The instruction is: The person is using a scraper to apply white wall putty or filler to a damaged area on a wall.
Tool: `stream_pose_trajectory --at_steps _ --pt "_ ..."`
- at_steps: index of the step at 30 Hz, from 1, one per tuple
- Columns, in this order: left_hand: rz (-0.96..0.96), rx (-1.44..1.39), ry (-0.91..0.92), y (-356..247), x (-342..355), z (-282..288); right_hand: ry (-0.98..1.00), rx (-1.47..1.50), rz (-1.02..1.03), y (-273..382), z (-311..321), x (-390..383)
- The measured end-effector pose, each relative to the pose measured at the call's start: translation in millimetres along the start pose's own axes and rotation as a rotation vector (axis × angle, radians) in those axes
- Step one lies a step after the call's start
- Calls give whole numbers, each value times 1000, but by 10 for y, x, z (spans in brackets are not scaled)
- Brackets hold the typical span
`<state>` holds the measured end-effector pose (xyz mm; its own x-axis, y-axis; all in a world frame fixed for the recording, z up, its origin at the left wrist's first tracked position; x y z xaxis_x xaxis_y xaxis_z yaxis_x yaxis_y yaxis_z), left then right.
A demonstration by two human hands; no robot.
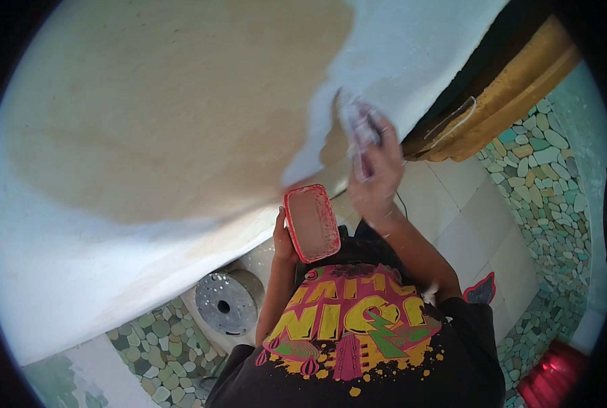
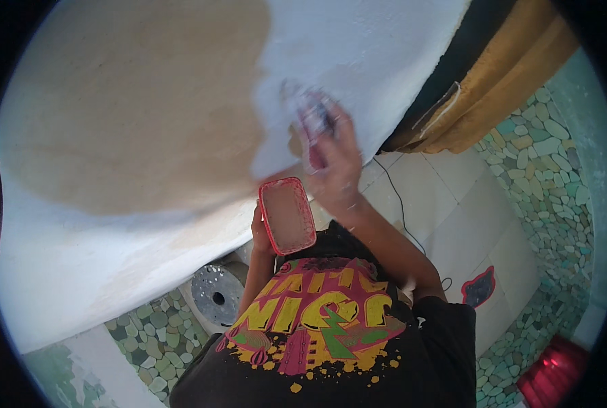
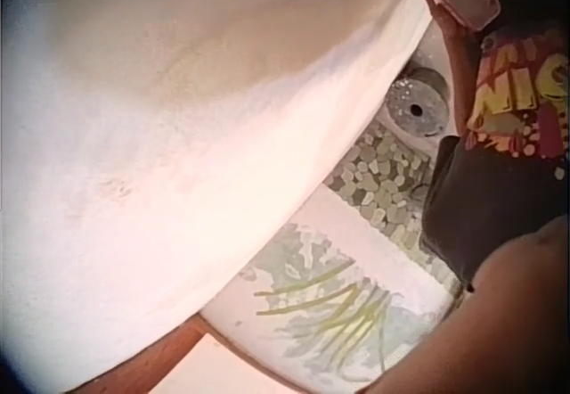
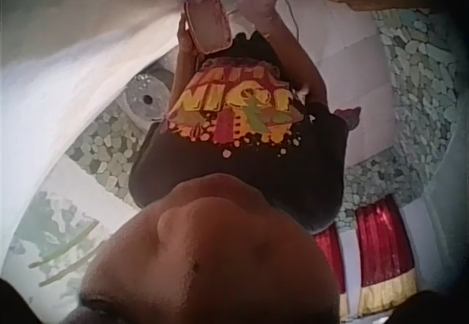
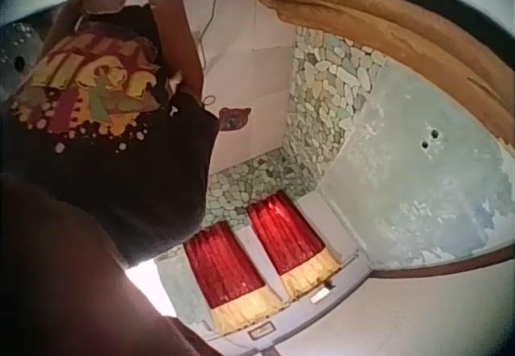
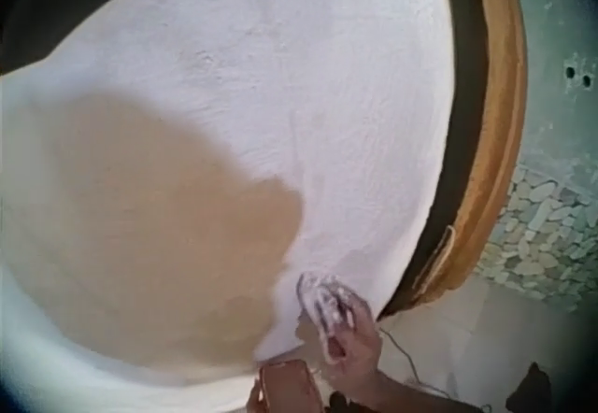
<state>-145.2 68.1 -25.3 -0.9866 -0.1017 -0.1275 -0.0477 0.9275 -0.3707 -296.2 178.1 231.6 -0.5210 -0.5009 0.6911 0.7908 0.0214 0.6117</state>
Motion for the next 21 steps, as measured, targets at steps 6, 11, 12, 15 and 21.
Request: stream_pose_trajectory --at_steps 6,11,12,15,21 --pt "-65 107 -15 -72 -17 -170 492 244 -95 188 -543 -346" --pt "-59 27 -39 -37 -41 -96 252 -52 113 335 -102 -91" --pt "-59 17 -26 -41 -56 -87 142 -216 273 431 0 -33" --pt "-35 16 -22 -23 -106 -40 260 -431 224 153 -146 97" --pt "-85 51 -65 -14 -160 43 189 -388 253 -295 -343 -82"
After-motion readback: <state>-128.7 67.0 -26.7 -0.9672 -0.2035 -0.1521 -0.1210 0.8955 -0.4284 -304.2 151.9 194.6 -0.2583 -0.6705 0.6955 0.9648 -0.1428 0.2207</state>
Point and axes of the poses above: each hand's wrist, its own x-axis towards the middle knuckle, its own z-axis out of the back of the hand, y = z × x, the point moved 8 cm from there along x, towards the middle knuckle, and after that the axes turned 14 degrees about y, right-handed, at the moved point
